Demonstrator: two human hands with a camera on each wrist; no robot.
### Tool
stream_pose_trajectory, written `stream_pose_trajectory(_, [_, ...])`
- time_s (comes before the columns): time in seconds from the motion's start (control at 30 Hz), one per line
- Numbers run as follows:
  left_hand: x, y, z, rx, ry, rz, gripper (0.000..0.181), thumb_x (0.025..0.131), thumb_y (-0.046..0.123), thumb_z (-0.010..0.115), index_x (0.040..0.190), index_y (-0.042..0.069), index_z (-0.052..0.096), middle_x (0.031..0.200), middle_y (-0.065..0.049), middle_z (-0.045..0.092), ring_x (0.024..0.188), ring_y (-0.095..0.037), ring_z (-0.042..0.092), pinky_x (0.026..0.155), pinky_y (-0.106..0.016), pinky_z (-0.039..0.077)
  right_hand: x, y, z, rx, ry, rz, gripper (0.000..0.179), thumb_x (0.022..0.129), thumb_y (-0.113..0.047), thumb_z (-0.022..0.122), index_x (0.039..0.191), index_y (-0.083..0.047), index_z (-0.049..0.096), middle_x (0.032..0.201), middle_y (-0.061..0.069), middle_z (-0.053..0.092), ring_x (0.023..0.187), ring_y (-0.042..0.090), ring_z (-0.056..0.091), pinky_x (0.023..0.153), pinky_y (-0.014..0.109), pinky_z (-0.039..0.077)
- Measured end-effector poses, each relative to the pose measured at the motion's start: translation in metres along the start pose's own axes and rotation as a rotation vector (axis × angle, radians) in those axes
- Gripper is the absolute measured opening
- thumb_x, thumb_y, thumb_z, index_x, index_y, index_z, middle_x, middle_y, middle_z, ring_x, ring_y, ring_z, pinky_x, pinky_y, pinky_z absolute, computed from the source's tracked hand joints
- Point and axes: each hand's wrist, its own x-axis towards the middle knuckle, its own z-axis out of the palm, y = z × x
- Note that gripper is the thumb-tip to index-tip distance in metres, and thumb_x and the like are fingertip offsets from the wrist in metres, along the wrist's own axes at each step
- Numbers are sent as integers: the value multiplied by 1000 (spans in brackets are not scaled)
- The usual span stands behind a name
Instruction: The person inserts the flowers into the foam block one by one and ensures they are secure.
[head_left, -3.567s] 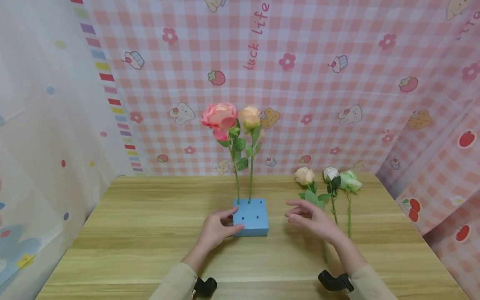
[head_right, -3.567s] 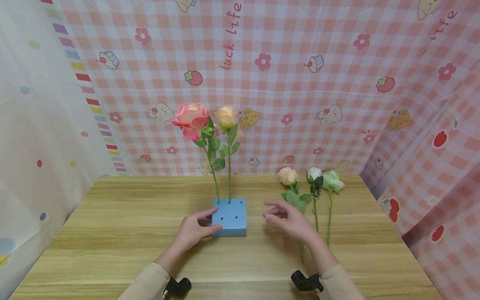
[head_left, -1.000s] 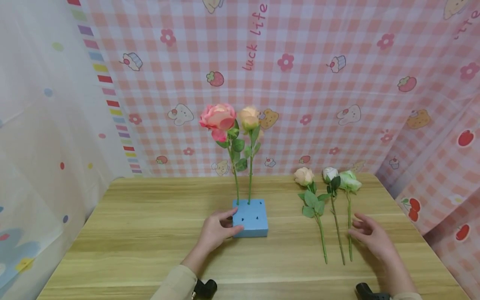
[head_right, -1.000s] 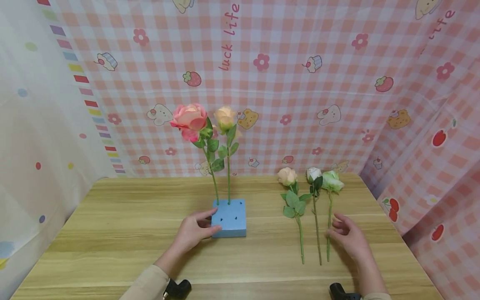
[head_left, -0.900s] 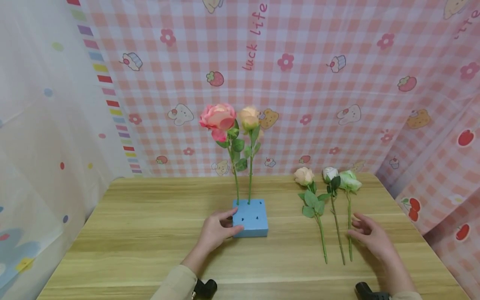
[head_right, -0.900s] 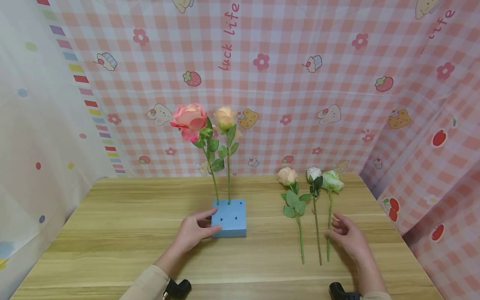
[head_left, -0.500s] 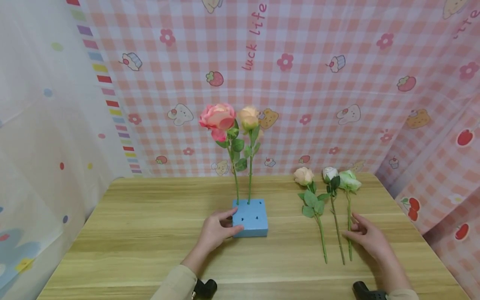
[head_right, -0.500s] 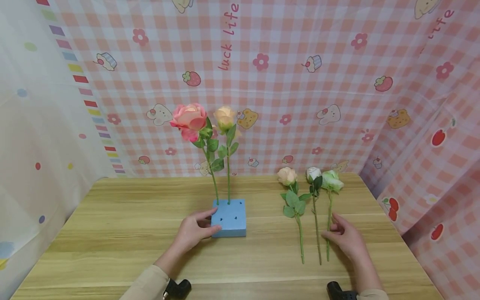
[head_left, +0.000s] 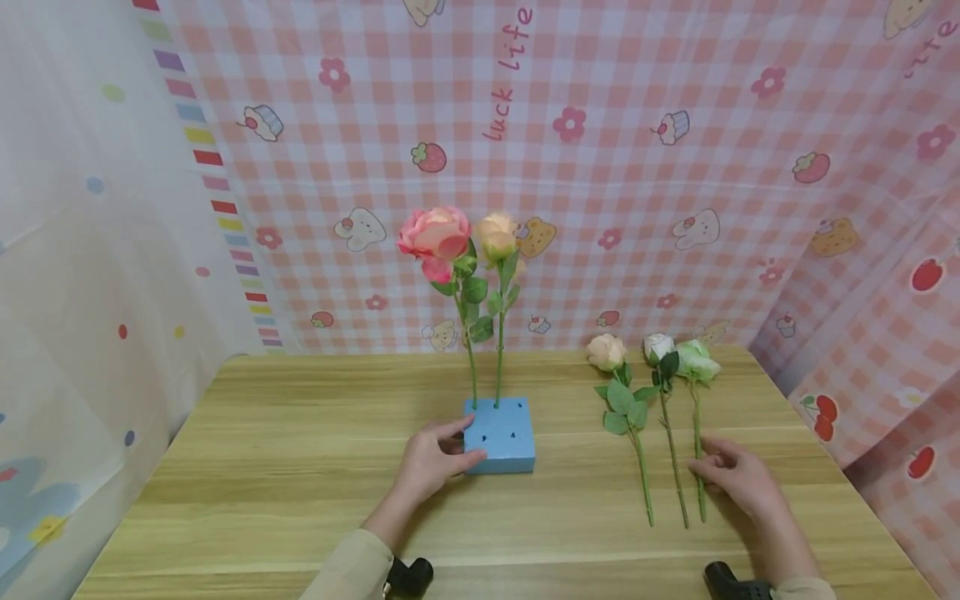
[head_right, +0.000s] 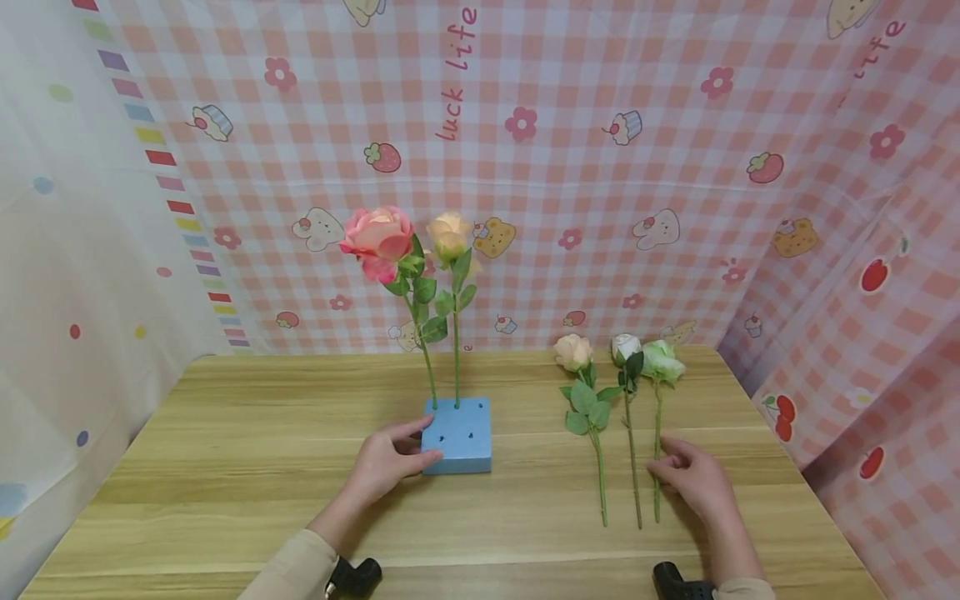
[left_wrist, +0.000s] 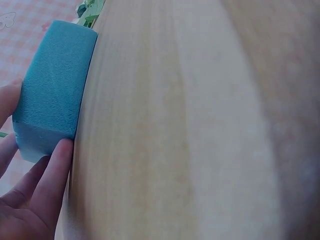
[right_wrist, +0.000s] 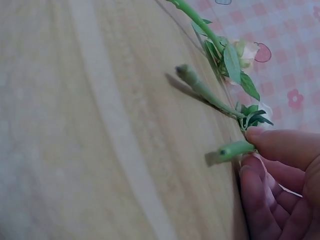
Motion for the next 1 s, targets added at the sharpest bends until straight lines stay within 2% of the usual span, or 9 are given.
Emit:
stream_pose_trajectory(0.17, [0, -1, 0, 0, 0, 1, 59, 79, 31, 86, 132, 12, 66, 119, -15, 64, 95, -23, 65, 72, -26, 57, 1, 3, -2, 87, -11, 25, 66, 95, -16, 68, 140, 21, 36, 96, 7, 65, 78, 2, 61, 70, 25, 57])
stream_pose_trajectory(0.43, [2, -2, 0, 3, -6, 8, 59, 80, 32, 85, 132, 13, 66, 120, -15, 63, 96, -24, 65, 72, -26, 57, 1, 5, -6, 151, -49, 46, 66, 98, -14, 64, 142, 22, 30, 103, 10, 65, 81, 1, 62, 74, 26, 58])
stream_pose_trajectory(0.73, [2, -4, 0, 5, -4, 13, 59, 80, 31, 85, 132, 13, 66, 120, -14, 63, 96, -23, 65, 72, -26, 57, 3, 4, -8, 196, -90, 64, 63, 100, -9, 59, 142, 22, 26, 99, 5, 63, 79, 6, 64, 72, 26, 58])
stream_pose_trajectory(1.0, [2, -4, 1, 17, 1, 12, 59, 79, 31, 86, 131, 12, 66, 118, -15, 64, 94, -22, 65, 70, -25, 57, 2, 4, -9, 307, -121, 77, 65, 99, -6, 59, 145, 21, 21, 96, -3, 63, 82, 5, 64, 74, 27, 58])
